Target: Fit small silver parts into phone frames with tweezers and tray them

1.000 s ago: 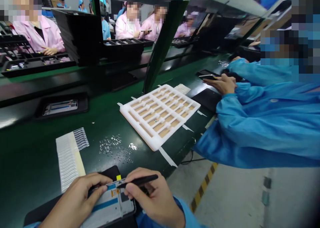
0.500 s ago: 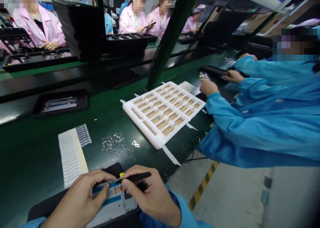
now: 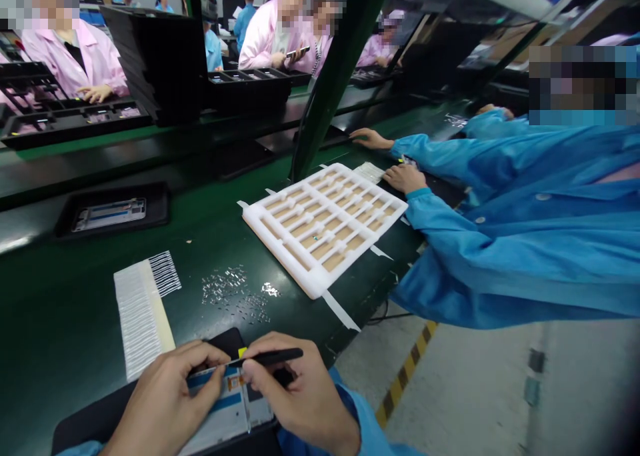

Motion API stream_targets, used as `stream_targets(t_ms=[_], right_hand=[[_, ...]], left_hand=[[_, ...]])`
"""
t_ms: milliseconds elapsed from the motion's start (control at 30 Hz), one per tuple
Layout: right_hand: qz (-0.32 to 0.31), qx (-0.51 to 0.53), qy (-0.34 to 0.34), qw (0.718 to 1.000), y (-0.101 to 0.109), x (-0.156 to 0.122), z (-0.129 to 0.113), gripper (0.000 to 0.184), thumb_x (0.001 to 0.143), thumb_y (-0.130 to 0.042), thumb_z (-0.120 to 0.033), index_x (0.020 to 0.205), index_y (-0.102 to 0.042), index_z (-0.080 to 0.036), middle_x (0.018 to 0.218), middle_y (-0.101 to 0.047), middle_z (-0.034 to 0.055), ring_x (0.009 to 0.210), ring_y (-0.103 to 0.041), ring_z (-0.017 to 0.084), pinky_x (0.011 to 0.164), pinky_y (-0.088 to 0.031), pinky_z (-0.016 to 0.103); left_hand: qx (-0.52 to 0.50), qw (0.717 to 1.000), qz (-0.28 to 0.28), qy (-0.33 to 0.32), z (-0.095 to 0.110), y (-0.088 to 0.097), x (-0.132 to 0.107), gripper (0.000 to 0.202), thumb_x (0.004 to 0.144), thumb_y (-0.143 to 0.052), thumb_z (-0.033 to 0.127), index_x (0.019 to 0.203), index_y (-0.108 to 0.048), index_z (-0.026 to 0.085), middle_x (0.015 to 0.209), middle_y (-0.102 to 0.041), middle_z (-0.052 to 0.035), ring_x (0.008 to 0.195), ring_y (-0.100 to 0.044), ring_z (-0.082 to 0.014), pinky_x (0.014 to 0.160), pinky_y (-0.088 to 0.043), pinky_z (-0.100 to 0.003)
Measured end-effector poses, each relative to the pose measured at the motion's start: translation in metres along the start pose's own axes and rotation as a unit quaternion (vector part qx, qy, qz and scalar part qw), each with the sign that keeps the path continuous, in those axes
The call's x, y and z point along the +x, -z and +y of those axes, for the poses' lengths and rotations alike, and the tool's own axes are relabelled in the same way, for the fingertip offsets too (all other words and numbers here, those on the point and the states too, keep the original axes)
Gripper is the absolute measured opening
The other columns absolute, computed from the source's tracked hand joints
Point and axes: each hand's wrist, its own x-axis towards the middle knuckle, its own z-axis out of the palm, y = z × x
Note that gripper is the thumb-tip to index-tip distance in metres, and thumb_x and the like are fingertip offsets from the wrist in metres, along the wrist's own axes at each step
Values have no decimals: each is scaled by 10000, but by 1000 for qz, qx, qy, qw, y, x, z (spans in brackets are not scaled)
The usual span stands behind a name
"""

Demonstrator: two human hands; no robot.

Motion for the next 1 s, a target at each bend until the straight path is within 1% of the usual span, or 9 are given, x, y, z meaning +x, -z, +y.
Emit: stream_targets(t_ms=[267,500,567,667,733,800,867,933,1000], right_hand=[[20,-27,89,996,2,-1,-5,106,940,-732,-132,974,-827,-164,891,-832,94,794,-815,204,720,-634,247],[-3,-35,117,993,0,-4,-1,130,965,-742,-105,1065,-815,-147,953,-837,114,860,-820,212,811,-653,266],[-16,-42,128,991,1,-4,1,145,984,-727,-100,1096,-807,-146,978,-834,120,898,-815,217,841,-655,277],[-35,-58,159,985,1,-5,3,175,1010,-699,-93,1147,-795,-147,1037,-822,138,962,-803,227,886,-656,303],[-40,-65,174,982,2,-5,5,188,1016,-692,-91,1167,-791,-146,1060,-815,147,978,-797,230,902,-655,315],[-39,-64,174,982,3,-6,7,192,1015,-692,-90,1169,-792,-147,1062,-815,148,978,-795,230,905,-654,316],[-33,-60,165,984,3,-8,8,189,1010,-693,-91,1157,-798,-148,1049,-817,146,973,-794,229,901,-653,314],[-30,-55,151,987,1,-9,8,191,1002,-694,-97,1146,-807,-148,1042,-819,147,971,-796,232,892,-653,313],[-27,-47,135,989,-1,-9,7,188,989,-698,-104,1122,-821,-151,1025,-822,142,949,-802,234,866,-654,309]], left_hand=[[0,1000,29,5,3,-3,-3,240,967,-575,457,970,-785,339,1027,-807,48,904,-744,-169,845,-546,-246],[2,997,74,-31,4,-7,-6,271,1014,-563,462,970,-798,334,990,-809,44,883,-747,-156,783,-533,-222],[13,997,70,-41,3,-6,-6,278,1031,-558,474,1009,-802,342,1001,-809,47,892,-753,-147,764,-536,-206],[43,996,49,-63,2,0,-5,318,1068,-512,492,1141,-790,355,1044,-814,46,823,-757,-119,630,-525,-172],[64,992,37,-100,1,5,-5,334,1084,-482,463,1201,-773,348,1086,-824,37,847,-781,-115,638,-556,-152],[86,983,54,-154,0,10,-5,315,1081,-488,413,1200,-770,337,1103,-838,34,937,-810,-125,768,-608,-149],[125,970,91,-189,-3,13,-7,296,1080,-509,386,1222,-764,335,1094,-848,41,958,-824,-125,826,-621,-148],[184,950,127,-218,-8,13,-9,307,1102,-500,400,1244,-763,329,1061,-853,41,893,-829,-123,782,-626,-144],[256,915,163,-265,-13,12,-12,371,1132,-446,429,1193,-788,300,984,-852,21,811,-823,-139,731,-634,-173]])
